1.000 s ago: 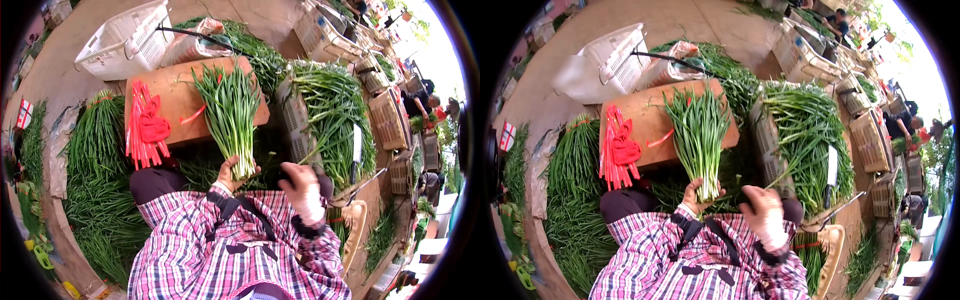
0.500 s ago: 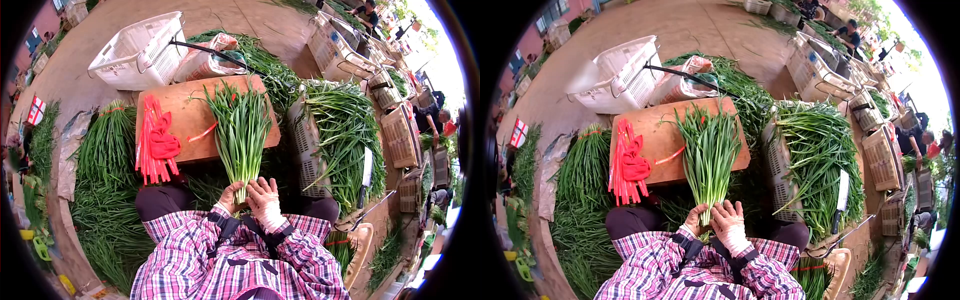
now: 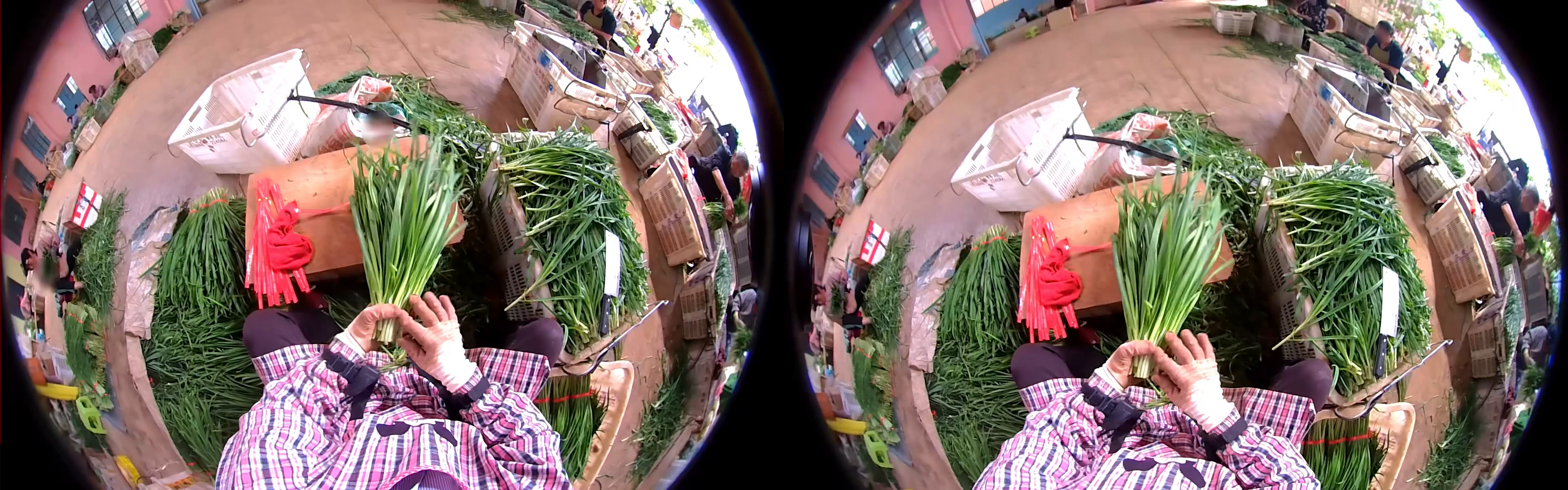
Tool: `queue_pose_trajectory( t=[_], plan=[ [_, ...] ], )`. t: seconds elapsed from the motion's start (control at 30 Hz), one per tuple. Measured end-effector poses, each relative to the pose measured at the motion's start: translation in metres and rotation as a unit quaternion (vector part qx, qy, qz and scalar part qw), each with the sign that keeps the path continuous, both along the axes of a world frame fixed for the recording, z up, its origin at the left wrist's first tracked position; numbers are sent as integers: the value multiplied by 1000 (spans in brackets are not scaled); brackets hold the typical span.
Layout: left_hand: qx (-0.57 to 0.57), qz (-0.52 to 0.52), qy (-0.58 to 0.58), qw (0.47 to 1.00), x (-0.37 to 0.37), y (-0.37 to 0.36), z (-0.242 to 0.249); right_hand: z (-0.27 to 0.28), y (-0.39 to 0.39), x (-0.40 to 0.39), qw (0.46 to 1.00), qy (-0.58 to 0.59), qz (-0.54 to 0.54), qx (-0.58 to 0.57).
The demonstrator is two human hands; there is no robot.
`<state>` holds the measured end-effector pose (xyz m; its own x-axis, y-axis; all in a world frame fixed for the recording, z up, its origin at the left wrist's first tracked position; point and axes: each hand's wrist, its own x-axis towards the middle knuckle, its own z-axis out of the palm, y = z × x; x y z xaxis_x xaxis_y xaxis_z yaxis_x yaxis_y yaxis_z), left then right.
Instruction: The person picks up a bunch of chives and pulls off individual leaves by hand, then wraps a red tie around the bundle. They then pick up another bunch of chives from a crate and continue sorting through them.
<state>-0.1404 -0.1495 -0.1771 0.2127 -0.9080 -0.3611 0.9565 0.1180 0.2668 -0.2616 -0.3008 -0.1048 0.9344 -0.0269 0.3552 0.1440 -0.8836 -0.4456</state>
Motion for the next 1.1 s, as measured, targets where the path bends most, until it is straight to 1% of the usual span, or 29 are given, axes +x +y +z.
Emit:
queue_pose_trajectory(
  t=[0.03, 0.07, 0.13, 0.17, 0.2, 0.27, 0.3, 0.33, 0.37, 0.4, 0.43, 0.47, 0.53, 0.6, 0.67, 0.73, 0.8, 0.87, 0.9, 0.93, 1.0, 1.07, 1.1],
  plan=[
    [5, -11, -30, 999, 2, 8, 3, 6, 2, -2, 1000, 4, 20, 12],
    [63, -8, -39, 997, 2, 22, 9, 9, 5, -5, 998, 8, 46, 32],
    [59, -35, -26, 997, 3, 46, 15, 22, 12, -13, 992, 14, 87, 86],
    [32, -73, -62, 995, 9, 60, 21, 34, 13, -16, 989, 11, 101, 104],
    [133, -79, -114, 981, 7, 77, 45, 41, 12, -21, 980, 13, 90, 177],
    [174, -60, -185, 965, -1, 98, 93, 50, 5, -33, 943, 21, 73, 323],
    [179, -59, -190, 964, 0, 117, 91, 69, -2, -35, 903, 29, 56, 425],
    [184, -59, -193, 962, -1, 134, 88, 83, -8, -37, 814, 76, 21, 575],
    [216, -33, -179, 959, -9, 142, 110, 92, -14, -34, 748, 41, 24, 662],
    [206, -56, -197, 957, -7, 171, 87, 100, -22, -27, 736, -5, 33, 676],
    [215, -55, -214, 951, -14, 173, 107, 109, -29, -19, 727, -30, 33, 686],
    [225, -54, -228, 946, -22, 175, 127, 121, -33, -10, 748, -30, 5, 663],
    [227, -56, -230, 945, -32, 194, 126, 132, -38, 11, 760, 23, -36, 648],
    [242, -62, -231, 940, -42, 209, 128, 118, -42, 34, 742, 104, -62, 659],
    [243, -65, -231, 940, -52, 217, 129, 100, -37, 48, 727, 142, -6, 671],
    [252, -73, -243, 934, -62, 229, 126, 87, -27, 57, 703, 195, 19, 684],
    [250, -66, -231, 938, -71, 237, 122, 83, -17, 62, 699, 226, 17, 679],
    [258, -69, -223, 938, -77, 243, 122, 77, -6, 64, 732, 269, 63, 622],
    [278, -63, -217, 934, -81, 250, 117, 78, 5, 62, 733, 300, 59, 608],
    [267, -66, -214, 937, -84, 255, 112, 72, 15, 61, 731, 321, 71, 599],
    [272, -59, -211, 937, -91, 259, 109, 65, 34, 62, 698, 359, 71, 616],
    [251, -67, -204, 944, -94, 268, 98, 54, 50, 65, 691, 365, 61, 621],
    [260, -65, -202, 942, -98, 270, 98, 48, 55, 66, 687, 374, 68, 619]
  ],
)
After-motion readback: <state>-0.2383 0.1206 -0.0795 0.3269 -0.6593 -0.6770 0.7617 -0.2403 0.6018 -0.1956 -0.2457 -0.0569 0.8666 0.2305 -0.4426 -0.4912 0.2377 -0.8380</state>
